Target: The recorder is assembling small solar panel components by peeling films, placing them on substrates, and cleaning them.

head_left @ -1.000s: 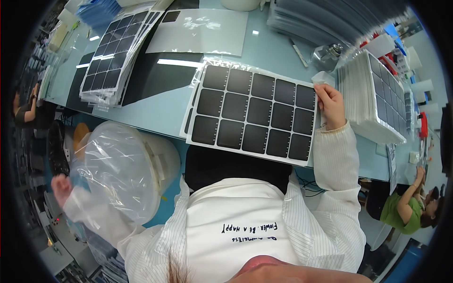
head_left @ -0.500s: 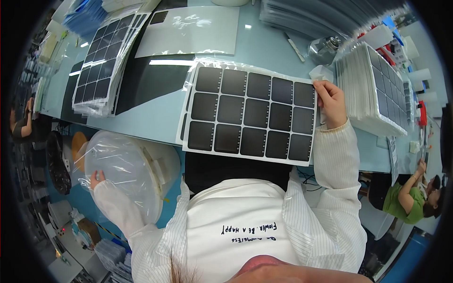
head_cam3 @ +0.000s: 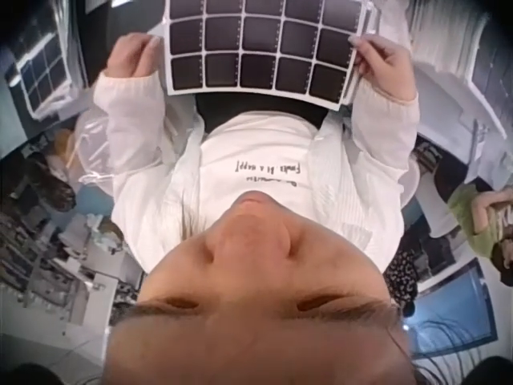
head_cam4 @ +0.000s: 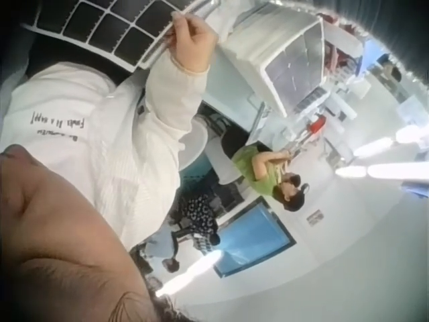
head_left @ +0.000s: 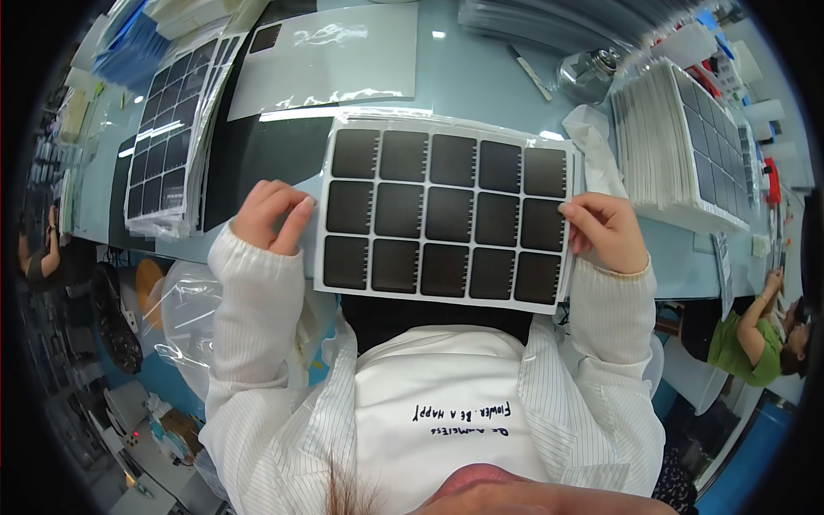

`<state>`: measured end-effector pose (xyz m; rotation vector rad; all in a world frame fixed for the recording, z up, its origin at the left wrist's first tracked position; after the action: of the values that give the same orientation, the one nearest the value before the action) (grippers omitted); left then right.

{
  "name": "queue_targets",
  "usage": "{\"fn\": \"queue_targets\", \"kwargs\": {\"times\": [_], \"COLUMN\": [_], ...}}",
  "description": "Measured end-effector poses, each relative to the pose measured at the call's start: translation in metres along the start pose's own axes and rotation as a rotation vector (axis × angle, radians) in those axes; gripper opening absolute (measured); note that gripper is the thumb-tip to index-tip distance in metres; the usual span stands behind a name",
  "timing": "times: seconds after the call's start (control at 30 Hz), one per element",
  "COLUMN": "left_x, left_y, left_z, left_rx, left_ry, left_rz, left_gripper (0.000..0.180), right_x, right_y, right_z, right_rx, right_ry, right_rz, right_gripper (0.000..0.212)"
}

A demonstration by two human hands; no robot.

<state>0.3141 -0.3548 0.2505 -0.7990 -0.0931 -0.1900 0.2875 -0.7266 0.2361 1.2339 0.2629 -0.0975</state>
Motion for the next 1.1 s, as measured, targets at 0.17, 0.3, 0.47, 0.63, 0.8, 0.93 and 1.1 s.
{"fn": "queue_targets", "kwargs": {"times": [0.17,0.3,0.47,0.63,0.8,0.93,1.1], "left_x": [0.019,0.017,0.018,0.012,0.005,0.004,0.003], "left_y": [0.004,0.003,0.006,0.015,0.01,0.005,0.007], "left_z": [-0.01,-0.01,-0.01,0.0,0.01,0.013,0.012], "left_rx": [0.005,0.044,-0.02,-0.351,-0.472,-0.553,-0.562], "left_ry": [0.139,0.137,0.192,0.281,0.323,0.347,0.354], "left_rz": [0.024,-0.004,0.0,0.029,-0.076,-0.095,-0.108], "left_gripper": [0.015,0.015,0.017,0.017,0.018,0.018,0.02], "right_x": [-0.004,-0.012,-0.013,-0.019,-0.031,-0.041,-0.049], "right_y": [0.01,0.01,0.009,0.013,0.023,0.025,0.03], "right_z": [-0.007,-0.008,-0.01,-0.006,0.003,0.011,0.013], "right_rx": [-0.12,-0.043,-0.019,0.02,0.068,0.078,0.099], "right_ry": [-0.032,0.027,0.021,0.004,0.007,0.049,0.034], "right_rz": [0.037,0.026,-0.03,-0.022,0.069,0.105,0.143], "right_gripper": [0.015,0.017,0.018,0.02,0.022,0.019,0.02]}}
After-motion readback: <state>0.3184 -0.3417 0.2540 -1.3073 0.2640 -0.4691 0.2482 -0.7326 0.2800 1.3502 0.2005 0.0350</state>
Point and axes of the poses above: each hand's wrist, its own x-axis towards the middle knuckle, its own z-axis out of the back of the hand, y = z × x, the point moved 4 cm from there along x, towards the middle knuckle, and after that the axes turned 4 degrees about z, right-handed, at the moved point
